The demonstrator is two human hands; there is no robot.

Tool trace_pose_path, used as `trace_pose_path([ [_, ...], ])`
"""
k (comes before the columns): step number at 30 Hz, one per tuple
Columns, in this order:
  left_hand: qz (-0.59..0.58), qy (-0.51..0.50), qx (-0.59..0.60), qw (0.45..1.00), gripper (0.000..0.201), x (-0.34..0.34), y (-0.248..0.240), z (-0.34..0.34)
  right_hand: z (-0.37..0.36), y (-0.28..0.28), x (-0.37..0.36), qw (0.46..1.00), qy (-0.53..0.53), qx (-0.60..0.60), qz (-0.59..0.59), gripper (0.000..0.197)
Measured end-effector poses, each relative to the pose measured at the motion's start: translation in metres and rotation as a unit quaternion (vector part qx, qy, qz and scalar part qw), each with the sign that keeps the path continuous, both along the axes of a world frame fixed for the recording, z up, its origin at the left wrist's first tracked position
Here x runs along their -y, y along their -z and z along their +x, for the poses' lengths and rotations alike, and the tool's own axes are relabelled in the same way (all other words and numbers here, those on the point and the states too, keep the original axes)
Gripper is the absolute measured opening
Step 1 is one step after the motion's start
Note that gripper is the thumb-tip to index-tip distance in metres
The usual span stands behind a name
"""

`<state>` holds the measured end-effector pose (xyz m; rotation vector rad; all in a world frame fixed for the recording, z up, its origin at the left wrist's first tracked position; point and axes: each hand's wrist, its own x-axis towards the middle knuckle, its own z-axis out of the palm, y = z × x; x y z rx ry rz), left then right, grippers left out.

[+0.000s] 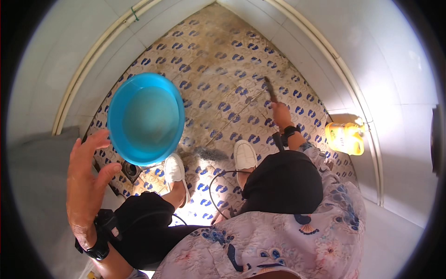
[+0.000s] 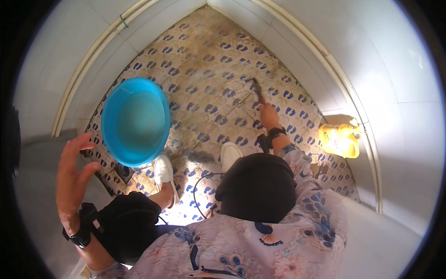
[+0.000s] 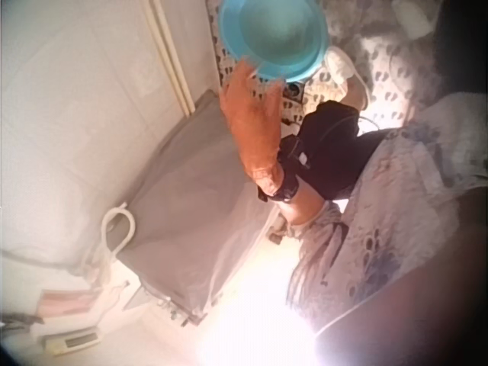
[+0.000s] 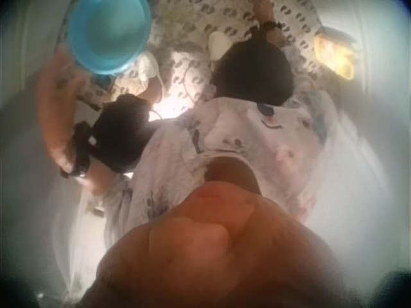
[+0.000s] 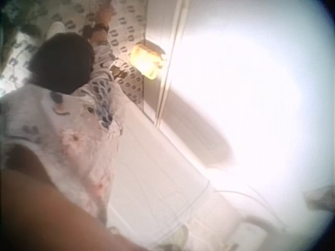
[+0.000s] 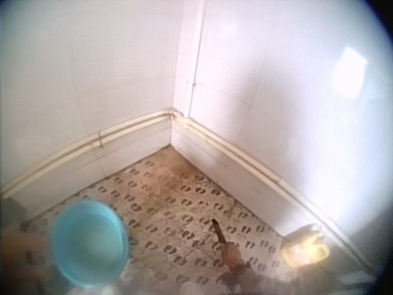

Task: The person scrubs a tiled floor using a hand brush. They pour water from a blue plastic bowl onto the tiles and then use the brush to scrub the surface.

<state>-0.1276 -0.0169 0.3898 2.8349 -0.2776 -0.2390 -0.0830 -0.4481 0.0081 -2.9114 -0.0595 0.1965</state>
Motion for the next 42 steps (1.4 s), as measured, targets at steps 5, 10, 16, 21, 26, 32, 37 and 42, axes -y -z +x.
trace_pose_path([
  [5,-0.004,-0.005,0.017,1.0,0.049,-0.002,0.003,0.002,-0.047,-0.009,-0.057,0.97,0.033,-0.124,0.205,0.027],
  [10,-0.004,0.012,0.002,1.0,0.049,0.007,0.0,0.002,-0.055,-0.031,-0.083,0.97,0.009,-0.18,0.164,0.028],
  [16,0.006,0.007,0.027,1.0,0.048,0.002,0.002,-0.001,-0.041,-0.016,0.002,0.954,0.248,-0.114,0.123,0.032],
  [21,-0.003,0.021,0.016,1.0,0.048,0.01,-0.001,0.003,-0.061,-0.025,-0.089,0.956,0.099,-0.167,0.221,0.03],
  [26,0.007,0.011,-0.011,1.0,0.048,0.005,0.003,0.002,-0.047,-0.018,-0.045,0.978,0.127,-0.11,0.124,0.031],
  [32,0.007,-0.013,0.0,1.0,0.047,-0.002,0.004,0.004,-0.047,0.016,0.0,0.974,0.192,-0.035,0.112,0.034],
  [37,-0.002,0.023,-0.01,1.0,0.048,0.004,0.003,0.006,-0.081,-0.03,-0.08,0.962,0.084,-0.222,0.138,0.034],
  [42,0.012,0.023,-0.023,0.999,0.048,0.004,0.005,0.005,-0.055,-0.028,-0.031,0.984,0.116,-0.087,0.104,0.029],
])
